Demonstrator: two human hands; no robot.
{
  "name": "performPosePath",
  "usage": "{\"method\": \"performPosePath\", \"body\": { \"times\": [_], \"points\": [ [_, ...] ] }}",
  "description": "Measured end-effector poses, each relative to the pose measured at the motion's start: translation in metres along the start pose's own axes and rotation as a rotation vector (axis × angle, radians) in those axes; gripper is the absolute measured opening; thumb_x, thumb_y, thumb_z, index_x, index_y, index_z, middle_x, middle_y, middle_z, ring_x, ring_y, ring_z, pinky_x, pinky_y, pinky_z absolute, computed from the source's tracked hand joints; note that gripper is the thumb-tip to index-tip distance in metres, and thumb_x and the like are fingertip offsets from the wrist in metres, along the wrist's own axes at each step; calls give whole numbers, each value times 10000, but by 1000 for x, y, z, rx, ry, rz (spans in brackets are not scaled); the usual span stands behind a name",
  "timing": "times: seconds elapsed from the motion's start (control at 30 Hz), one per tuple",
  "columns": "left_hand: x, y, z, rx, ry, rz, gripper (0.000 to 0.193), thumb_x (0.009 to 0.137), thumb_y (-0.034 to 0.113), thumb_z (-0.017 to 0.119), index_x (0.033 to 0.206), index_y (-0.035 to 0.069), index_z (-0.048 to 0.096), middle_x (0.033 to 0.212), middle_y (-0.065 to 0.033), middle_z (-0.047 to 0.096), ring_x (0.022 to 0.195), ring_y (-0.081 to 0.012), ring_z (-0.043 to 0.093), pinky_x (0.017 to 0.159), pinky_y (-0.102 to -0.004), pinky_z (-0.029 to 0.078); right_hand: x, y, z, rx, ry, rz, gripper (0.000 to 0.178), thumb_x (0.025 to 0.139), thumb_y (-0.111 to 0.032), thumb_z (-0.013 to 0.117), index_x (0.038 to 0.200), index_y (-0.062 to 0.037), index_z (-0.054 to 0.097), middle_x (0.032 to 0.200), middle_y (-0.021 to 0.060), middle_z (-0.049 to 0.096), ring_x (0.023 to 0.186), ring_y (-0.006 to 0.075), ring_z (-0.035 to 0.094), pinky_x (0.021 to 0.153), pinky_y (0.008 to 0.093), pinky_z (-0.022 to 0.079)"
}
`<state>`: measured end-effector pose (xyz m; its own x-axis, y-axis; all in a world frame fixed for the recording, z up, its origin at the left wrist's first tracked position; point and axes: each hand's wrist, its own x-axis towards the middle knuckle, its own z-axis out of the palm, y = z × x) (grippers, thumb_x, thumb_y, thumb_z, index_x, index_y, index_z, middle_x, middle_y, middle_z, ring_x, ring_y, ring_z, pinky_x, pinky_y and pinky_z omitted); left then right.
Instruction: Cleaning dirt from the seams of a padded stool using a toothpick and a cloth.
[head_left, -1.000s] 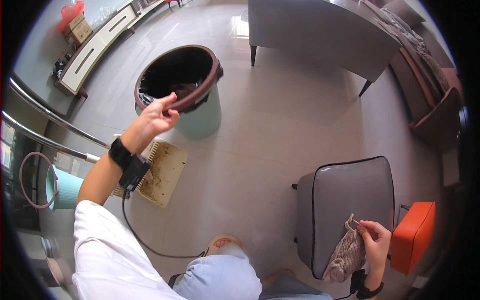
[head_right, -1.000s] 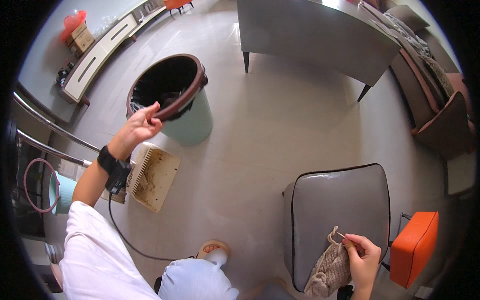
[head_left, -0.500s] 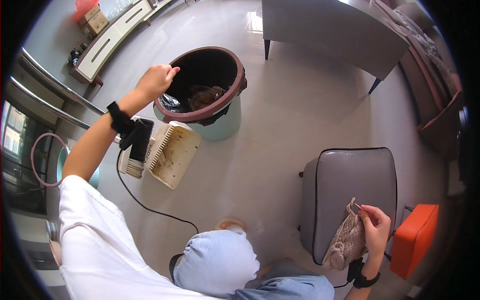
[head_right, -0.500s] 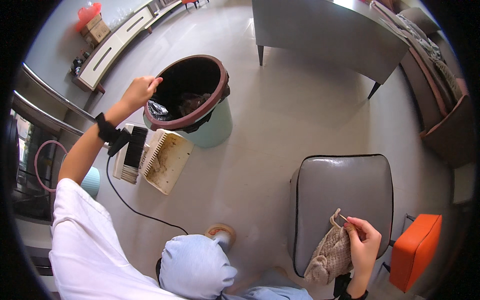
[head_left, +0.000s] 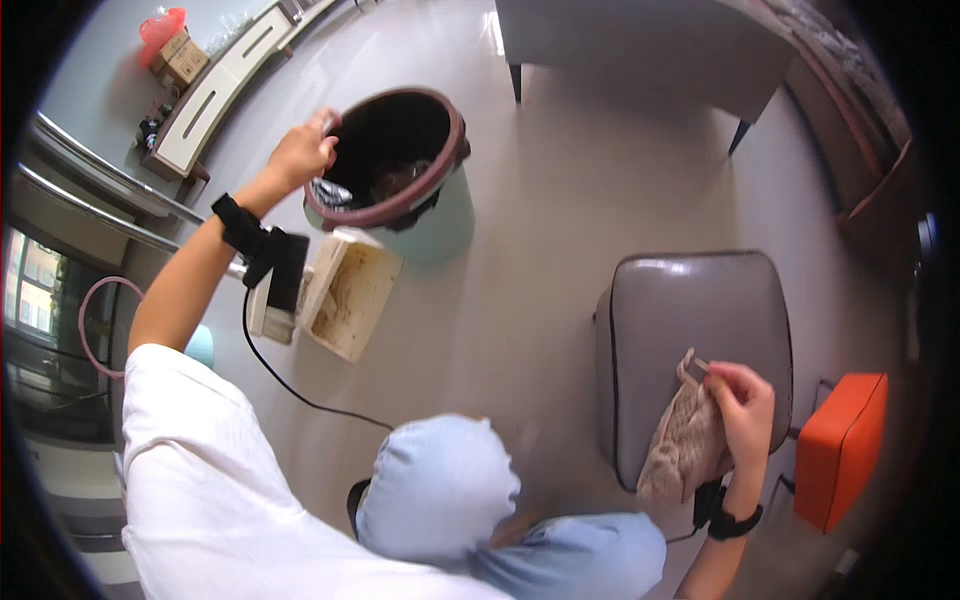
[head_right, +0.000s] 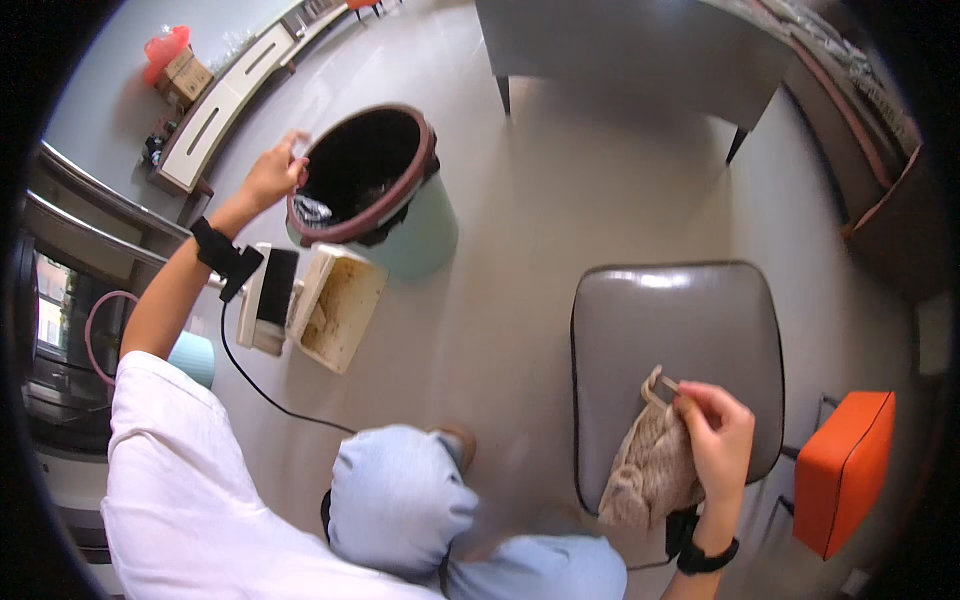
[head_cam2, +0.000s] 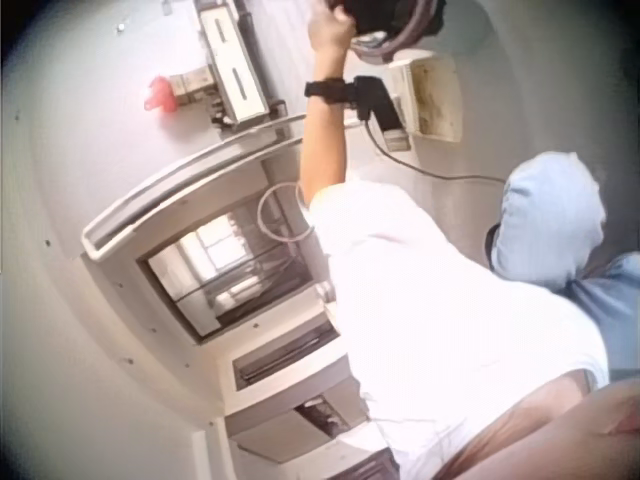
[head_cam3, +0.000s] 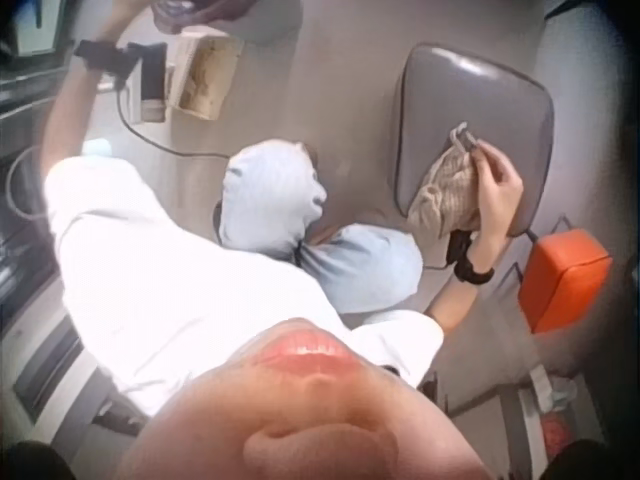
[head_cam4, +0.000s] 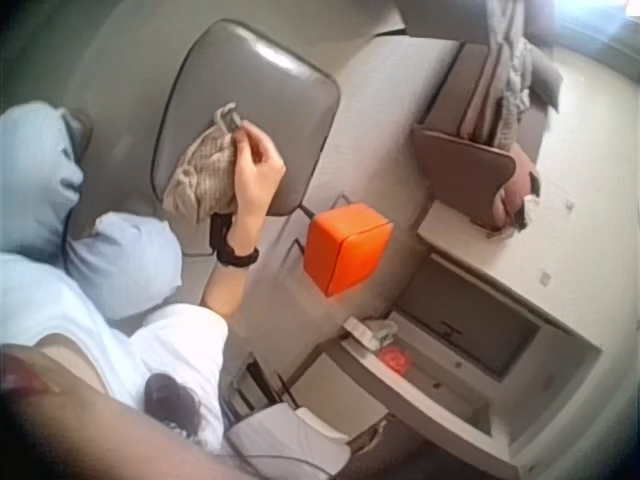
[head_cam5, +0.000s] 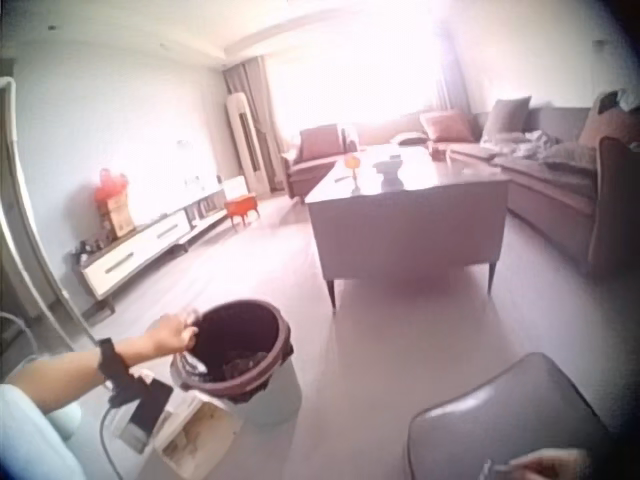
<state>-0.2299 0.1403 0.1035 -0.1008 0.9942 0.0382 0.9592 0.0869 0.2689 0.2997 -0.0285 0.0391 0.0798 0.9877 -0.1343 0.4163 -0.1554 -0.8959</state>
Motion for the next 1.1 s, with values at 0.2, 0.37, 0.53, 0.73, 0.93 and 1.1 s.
{"method": "performPosePath", "body": {
  "times": [0.2,0.37,0.53,0.73,0.93,1.1],
  "points": [
    [-91,14,12,-192,-599,-148,469,812,434,516,1106,72,464,843,-54,547,682,-127,547,478,-257,439,9,12,-5,-42,-64,-117,170,796,-14,544,949,17,611,851,55,616,788,97,575,718,197,439],
    [-290,10,33,204,-1858,-823,964,698,624,520,1371,149,19,1417,-144,38,1272,-356,162,896,-611,298,12,7,-3,-69,-110,-55,200,817,-76,549,994,-1,606,883,63,626,833,97,579,746,192,430],
    [-444,-4,30,-285,-1725,-1772,682,803,351,542,1316,129,150,1323,-168,200,1160,-320,352,866,-548,361,17,19,18,-83,-161,-120,218,822,-97,549,1014,-8,600,916,72,625,854,110,578,770,200,430],
    [-535,4,64,-1283,-1080,-1960,222,844,163,495,1044,65,485,941,-102,582,802,-150,587,660,-327,523,22,20,14,-276,-138,-133,264,839,-94,531,1078,14,555,1021,106,583,952,142,547,837,229,408],
    [-549,5,83,-843,-358,-1963,260,797,163,562,1005,46,459,598,-10,465,404,-95,388,347,-249,336,42,30,6,-137,-227,62,298,864,-125,503,1124,20,510,1075,91,551,986,150,518,876,244,386],
    [-559,-70,69,-6,-121,-1326,420,767,151,595,1119,-14,437,615,-45,510,578,-114,491,544,-280,413,79,27,-4,-39,-265,120,312,875,-106,483,1159,25,476,1064,101,553,975,134,521,860,231,392]
  ]
}}
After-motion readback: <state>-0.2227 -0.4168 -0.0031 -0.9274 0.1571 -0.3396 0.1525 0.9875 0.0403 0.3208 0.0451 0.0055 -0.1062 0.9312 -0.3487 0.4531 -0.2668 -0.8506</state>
